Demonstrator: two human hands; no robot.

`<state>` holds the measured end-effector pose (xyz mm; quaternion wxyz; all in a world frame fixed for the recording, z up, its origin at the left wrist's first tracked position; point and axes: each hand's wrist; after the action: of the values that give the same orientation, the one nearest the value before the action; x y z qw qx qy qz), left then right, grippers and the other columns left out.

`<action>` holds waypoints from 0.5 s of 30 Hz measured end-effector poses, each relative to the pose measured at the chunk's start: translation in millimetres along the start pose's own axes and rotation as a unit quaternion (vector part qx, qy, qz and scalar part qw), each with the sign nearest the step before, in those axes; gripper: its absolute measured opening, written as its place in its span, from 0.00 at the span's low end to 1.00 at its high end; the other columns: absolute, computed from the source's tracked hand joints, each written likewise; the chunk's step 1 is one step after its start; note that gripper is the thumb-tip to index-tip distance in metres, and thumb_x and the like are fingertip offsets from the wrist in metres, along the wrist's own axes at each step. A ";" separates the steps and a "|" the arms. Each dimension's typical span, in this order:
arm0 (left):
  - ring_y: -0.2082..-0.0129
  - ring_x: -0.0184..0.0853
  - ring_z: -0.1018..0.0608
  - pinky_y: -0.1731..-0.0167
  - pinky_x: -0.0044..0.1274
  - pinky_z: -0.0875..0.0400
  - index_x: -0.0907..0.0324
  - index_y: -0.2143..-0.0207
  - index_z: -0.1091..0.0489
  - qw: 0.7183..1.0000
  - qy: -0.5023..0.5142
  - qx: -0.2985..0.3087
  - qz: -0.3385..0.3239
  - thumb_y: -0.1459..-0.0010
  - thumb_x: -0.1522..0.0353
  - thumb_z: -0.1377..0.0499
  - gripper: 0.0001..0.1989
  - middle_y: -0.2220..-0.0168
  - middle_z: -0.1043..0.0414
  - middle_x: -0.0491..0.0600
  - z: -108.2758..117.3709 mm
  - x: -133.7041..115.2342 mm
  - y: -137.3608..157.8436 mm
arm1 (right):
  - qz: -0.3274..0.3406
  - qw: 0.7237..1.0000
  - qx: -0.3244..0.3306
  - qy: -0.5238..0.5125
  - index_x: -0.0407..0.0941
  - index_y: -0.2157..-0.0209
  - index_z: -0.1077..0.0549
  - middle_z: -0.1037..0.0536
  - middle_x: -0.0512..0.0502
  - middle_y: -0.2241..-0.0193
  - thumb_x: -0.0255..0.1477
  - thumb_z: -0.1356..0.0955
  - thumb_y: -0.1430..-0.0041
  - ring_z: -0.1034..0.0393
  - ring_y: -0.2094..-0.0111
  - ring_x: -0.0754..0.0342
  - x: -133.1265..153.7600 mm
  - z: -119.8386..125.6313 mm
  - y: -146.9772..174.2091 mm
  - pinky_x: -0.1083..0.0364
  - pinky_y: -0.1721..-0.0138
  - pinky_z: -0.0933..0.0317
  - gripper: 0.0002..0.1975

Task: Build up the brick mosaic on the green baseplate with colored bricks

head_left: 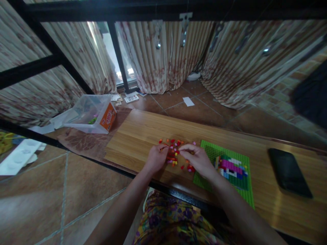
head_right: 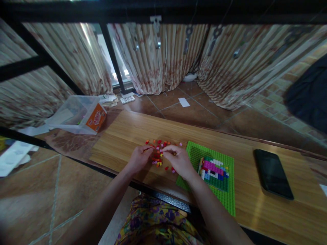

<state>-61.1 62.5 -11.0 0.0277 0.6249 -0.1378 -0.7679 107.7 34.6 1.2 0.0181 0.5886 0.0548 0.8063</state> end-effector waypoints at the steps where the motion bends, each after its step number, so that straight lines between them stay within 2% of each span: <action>1: 0.80 0.28 0.33 0.79 0.19 0.42 0.59 0.78 0.27 1.000 0.000 -0.002 -0.001 0.51 0.64 0.45 0.10 0.84 0.35 0.43 1.2 0.3 0.5 | 0.030 0.994 0.008 0.108 0.47 0.66 0.25 0.23 0.49 0.72 0.32 0.36 0.48 0.33 0.76 0.58 -0.3 -0.4 -1.2 0.58 0.74 0.41 0.10; 3: 0.81 0.28 0.34 0.80 0.19 0.43 0.60 0.78 0.27 1.000 0.006 -0.005 0.000 0.52 0.64 0.44 0.10 0.84 0.36 0.42 3.5 1.7 1.4 | 0.071 0.953 0.031 0.292 0.50 0.61 0.24 0.21 0.49 0.67 0.29 0.37 0.46 0.30 0.70 0.55 0.2 -2.0 -2.8 0.56 0.67 0.39 0.13; 5: 0.82 0.27 0.36 0.81 0.18 0.45 0.60 0.77 0.27 1.000 0.017 -0.006 0.005 0.52 0.63 0.44 0.11 0.85 0.38 0.42 5.4 3.5 2.9 | 0.094 0.907 0.053 0.407 0.51 0.58 0.26 0.21 0.48 0.63 0.27 0.38 0.44 0.28 0.66 0.52 1.8 -4.4 -3.8 0.55 0.64 0.39 0.15; 7: 0.83 0.25 0.38 0.82 0.18 0.46 0.61 0.77 0.27 1.000 0.025 -0.004 0.009 0.51 0.63 0.44 0.11 0.85 0.39 0.41 6.2 4.5 5.8 | 0.112 0.872 0.075 0.471 0.50 0.58 0.26 0.21 0.46 0.61 0.26 0.39 0.43 0.28 0.63 0.51 3.7 -6.5 -5.1 0.55 0.64 0.39 0.14; 9: 0.84 0.24 0.40 0.83 0.18 0.47 0.61 0.77 0.28 0.999 0.039 0.002 0.019 0.51 0.63 0.44 0.11 0.85 0.40 0.40 5.9 3.2 10.8 | 0.118 0.851 0.090 0.503 0.48 0.61 0.26 0.22 0.44 0.62 0.27 0.40 0.41 0.28 0.63 0.50 5.1 -7.3 -6.8 0.55 0.65 0.39 0.13; 11: 0.85 0.23 0.41 0.83 0.18 0.47 0.62 0.77 0.30 0.996 0.079 0.009 0.042 0.52 0.63 0.44 0.11 0.85 0.42 0.39 4.0 -0.2 17.6 | 0.116 0.852 0.091 0.503 0.46 0.60 0.27 0.22 0.42 0.63 0.27 0.40 0.41 0.28 0.64 0.50 5.4 -6.7 -8.2 0.55 0.65 0.39 0.12; 12: 0.85 0.22 0.41 0.83 0.17 0.47 0.62 0.77 0.30 0.992 0.109 0.014 0.058 0.53 0.63 0.43 0.10 0.85 0.42 0.39 2.4 -2.2 21.7 | 0.111 0.862 0.084 0.488 0.45 0.60 0.27 0.22 0.41 0.63 0.27 0.40 0.41 0.28 0.64 0.50 5.2 -6.3 -8.3 0.55 0.65 0.39 0.12; 13: 0.85 0.22 0.41 0.84 0.17 0.46 0.62 0.76 0.30 0.987 0.142 0.020 0.075 0.53 0.63 0.42 0.10 0.85 0.43 0.39 0.4 -4.2 26.0 | 0.103 0.879 0.074 0.460 0.45 0.60 0.27 0.22 0.42 0.65 0.28 0.39 0.42 0.28 0.65 0.50 5.0 -6.0 -7.6 0.55 0.65 0.39 0.12; 15: 0.86 0.21 0.42 0.85 0.16 0.49 0.63 0.74 0.31 0.973 0.195 0.045 0.113 0.53 0.62 0.41 0.12 0.84 0.43 0.39 -4.6 -7.4 35.0 | 0.083 0.930 0.051 0.353 0.45 0.62 0.27 0.22 0.44 0.69 0.29 0.38 0.43 0.28 0.68 0.51 5.2 -6.9 -3.2 0.55 0.66 0.39 0.10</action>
<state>-59.6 29.6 3.9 0.1122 0.7440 -0.2339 -0.6158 99.5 37.8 3.6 -0.0995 0.2681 0.0500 0.9569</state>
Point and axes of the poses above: each hand's wrist, its own y-axis away from the middle knuckle, its own z-axis out of the back of the hand, x = y × z
